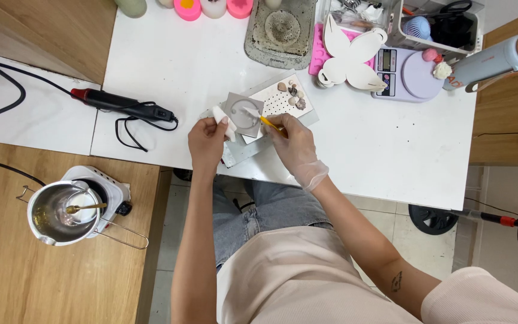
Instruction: Cleaning and scraping excess wax from a candle mold to prepare it for decoration or packaging.
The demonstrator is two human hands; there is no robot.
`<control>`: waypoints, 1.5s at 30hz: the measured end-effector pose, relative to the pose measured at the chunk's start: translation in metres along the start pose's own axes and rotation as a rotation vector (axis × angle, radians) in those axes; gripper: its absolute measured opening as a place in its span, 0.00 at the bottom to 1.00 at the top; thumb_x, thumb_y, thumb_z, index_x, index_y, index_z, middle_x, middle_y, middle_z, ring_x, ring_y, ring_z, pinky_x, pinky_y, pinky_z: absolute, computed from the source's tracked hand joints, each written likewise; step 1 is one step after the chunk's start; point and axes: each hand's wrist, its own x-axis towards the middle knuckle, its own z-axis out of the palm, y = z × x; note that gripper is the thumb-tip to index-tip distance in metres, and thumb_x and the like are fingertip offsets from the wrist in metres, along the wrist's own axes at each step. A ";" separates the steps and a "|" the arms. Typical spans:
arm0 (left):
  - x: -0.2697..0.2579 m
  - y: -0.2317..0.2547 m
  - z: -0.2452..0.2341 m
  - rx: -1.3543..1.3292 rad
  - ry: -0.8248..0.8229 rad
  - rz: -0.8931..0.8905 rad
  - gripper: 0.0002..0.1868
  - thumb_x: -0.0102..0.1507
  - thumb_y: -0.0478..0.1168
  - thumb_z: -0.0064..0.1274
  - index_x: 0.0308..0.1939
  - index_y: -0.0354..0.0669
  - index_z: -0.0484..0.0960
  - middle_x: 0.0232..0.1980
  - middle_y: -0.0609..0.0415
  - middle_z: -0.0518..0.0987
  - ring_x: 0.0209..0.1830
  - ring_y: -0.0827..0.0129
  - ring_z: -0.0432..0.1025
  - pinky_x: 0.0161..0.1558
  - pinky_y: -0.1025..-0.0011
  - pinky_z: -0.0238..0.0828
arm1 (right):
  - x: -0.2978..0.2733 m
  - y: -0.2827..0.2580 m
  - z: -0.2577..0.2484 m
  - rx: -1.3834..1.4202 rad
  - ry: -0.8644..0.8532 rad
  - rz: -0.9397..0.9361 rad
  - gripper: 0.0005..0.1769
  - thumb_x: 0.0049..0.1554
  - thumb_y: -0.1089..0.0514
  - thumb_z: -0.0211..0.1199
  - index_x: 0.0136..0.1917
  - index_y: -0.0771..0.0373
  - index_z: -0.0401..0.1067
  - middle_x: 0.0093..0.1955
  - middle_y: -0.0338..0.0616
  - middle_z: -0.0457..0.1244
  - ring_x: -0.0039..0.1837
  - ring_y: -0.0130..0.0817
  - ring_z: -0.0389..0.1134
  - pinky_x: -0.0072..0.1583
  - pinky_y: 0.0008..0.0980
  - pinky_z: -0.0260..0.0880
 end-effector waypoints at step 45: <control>-0.051 -0.010 -0.061 -0.160 0.005 0.093 0.14 0.74 0.46 0.49 0.41 0.38 0.76 0.32 0.62 0.69 0.33 0.80 0.60 0.35 0.75 0.58 | -0.024 -0.046 -0.006 -0.084 -0.167 0.034 0.16 0.61 0.54 0.62 0.61 0.57 0.78 0.41 0.45 0.73 0.41 0.31 0.74 0.45 0.31 0.72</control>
